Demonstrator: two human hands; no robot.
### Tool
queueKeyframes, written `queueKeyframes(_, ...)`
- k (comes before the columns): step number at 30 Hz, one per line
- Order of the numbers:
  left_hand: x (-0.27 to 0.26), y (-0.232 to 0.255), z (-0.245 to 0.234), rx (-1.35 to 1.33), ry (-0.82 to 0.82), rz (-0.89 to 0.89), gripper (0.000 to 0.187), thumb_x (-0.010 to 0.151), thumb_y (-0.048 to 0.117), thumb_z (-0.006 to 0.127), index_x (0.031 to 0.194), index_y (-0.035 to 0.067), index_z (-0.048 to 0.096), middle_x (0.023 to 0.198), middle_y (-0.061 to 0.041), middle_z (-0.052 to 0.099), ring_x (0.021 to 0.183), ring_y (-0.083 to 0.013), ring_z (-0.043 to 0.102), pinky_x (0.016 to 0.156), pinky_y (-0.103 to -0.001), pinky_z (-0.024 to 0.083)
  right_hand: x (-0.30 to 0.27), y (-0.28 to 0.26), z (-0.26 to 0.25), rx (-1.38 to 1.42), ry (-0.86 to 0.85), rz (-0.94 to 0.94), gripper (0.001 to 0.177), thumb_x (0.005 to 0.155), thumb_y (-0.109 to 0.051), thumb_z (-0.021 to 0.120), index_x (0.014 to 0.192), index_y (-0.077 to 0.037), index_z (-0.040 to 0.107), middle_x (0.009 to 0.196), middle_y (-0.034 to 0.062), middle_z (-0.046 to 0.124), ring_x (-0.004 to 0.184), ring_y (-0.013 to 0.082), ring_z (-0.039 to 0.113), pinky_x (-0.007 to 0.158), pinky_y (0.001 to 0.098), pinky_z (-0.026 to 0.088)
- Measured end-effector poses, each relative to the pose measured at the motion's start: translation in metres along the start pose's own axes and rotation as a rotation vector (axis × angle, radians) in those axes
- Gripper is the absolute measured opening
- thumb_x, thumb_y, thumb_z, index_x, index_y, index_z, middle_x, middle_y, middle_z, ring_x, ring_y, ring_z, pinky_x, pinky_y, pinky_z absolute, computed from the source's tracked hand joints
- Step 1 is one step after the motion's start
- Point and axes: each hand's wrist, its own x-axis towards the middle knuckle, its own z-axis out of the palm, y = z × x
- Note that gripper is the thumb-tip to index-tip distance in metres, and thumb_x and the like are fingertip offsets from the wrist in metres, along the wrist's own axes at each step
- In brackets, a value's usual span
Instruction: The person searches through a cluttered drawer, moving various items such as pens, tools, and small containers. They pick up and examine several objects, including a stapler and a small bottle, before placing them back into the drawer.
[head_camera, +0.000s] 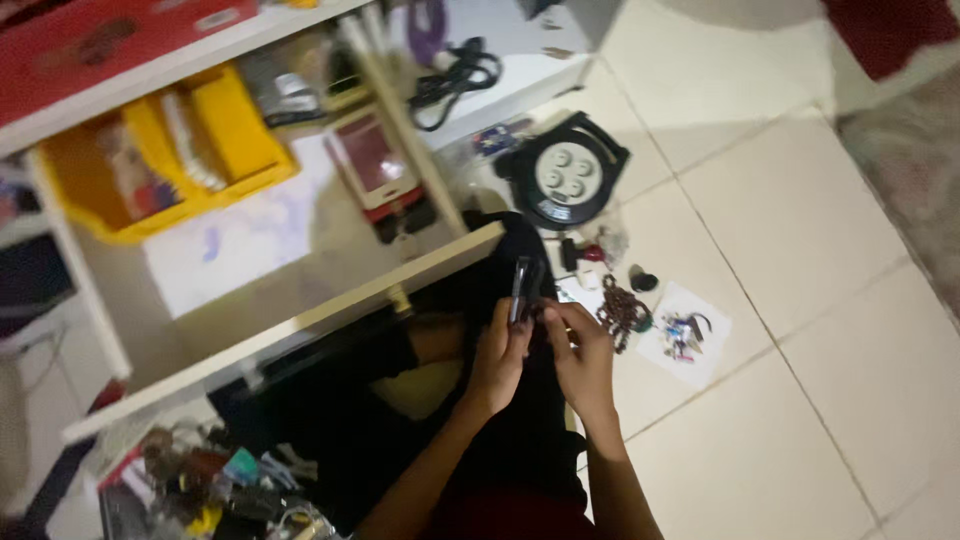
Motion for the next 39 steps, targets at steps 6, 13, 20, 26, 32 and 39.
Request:
queueKeyframes(6,-0.057,-0.004,-0.056,-0.105,0.077,0.16,0.033,0.112,0.029,0.052,0.13,0.002,0.051,0.1,-0.005,0.059,0.085,-0.0161,0.055,0.072,-0.034,0.048,-0.014,-0.023,0.037,0.037,-0.262,-0.226,0.016,0.096,-0.01,0.065,0.107,0.001,0.073,0.083,0.009,0.073,0.073,0.0104,0.067,0.066,0.0248,0.053)
queueKeyframes(13,-0.15,-0.041,-0.139,0.302,0.555,0.074,0.018,0.103,0.019,0.067,0.112,0.003,0.065,0.086,-0.016,0.069,0.077,-0.023,0.068,0.065,-0.037,0.053,-0.056,-0.069,0.13,0.035,-0.816,-0.594,0.023,0.09,-0.012,0.074,0.109,0.002,0.07,0.105,0.0133,0.073,0.091,0.0146,0.072,0.076,0.0261,0.057)
queueKeyframes(20,-0.229,-0.085,-0.19,0.212,1.076,0.114,0.019,0.1,0.012,0.068,0.118,0.005,0.063,0.093,-0.017,0.074,0.079,-0.0342,0.076,0.07,-0.04,0.057,-0.127,-0.073,0.239,-0.013,-1.287,-0.39,0.033,0.099,-0.014,0.065,0.129,-0.002,0.063,0.115,0.0079,0.069,0.099,0.0152,0.067,0.08,0.0269,0.053)
queueKeyframes(26,-0.252,-0.085,-0.194,0.298,1.247,-0.072,0.052,0.09,0.005,0.064,0.138,-0.002,0.048,0.11,-0.028,0.07,0.098,-0.0423,0.07,0.082,-0.045,0.057,-0.188,-0.021,0.309,0.295,-1.453,-0.092,0.031,0.105,-0.018,0.06,0.13,0.001,0.06,0.111,0.0129,0.071,0.1,0.0172,0.067,0.09,0.0297,0.054)
queueKeyframes(32,-0.271,-0.044,-0.198,0.465,1.202,0.033,0.05,0.086,0.007,0.065,0.134,-0.006,0.058,0.132,-0.034,0.054,0.122,-0.0449,0.058,0.101,-0.047,0.05,-0.185,-0.006,0.35,0.428,-1.368,0.11,0.026,0.105,-0.023,0.054,0.117,0.0,0.06,0.11,0.0191,0.076,0.098,0.0233,0.075,0.093,0.0348,0.058)
queueKeyframes(39,-0.267,-0.094,-0.315,0.478,1.488,-0.216,0.019,0.098,0.015,0.058,0.109,0.003,0.067,0.102,-0.024,0.07,0.092,-0.0439,0.07,0.079,-0.051,0.055,-0.157,0.025,0.338,-0.173,-1.345,0.167,0.028,0.107,-0.011,0.058,0.12,0.014,0.061,0.085,0.0415,0.051,0.065,0.0437,0.044,0.066,0.0582,0.037)
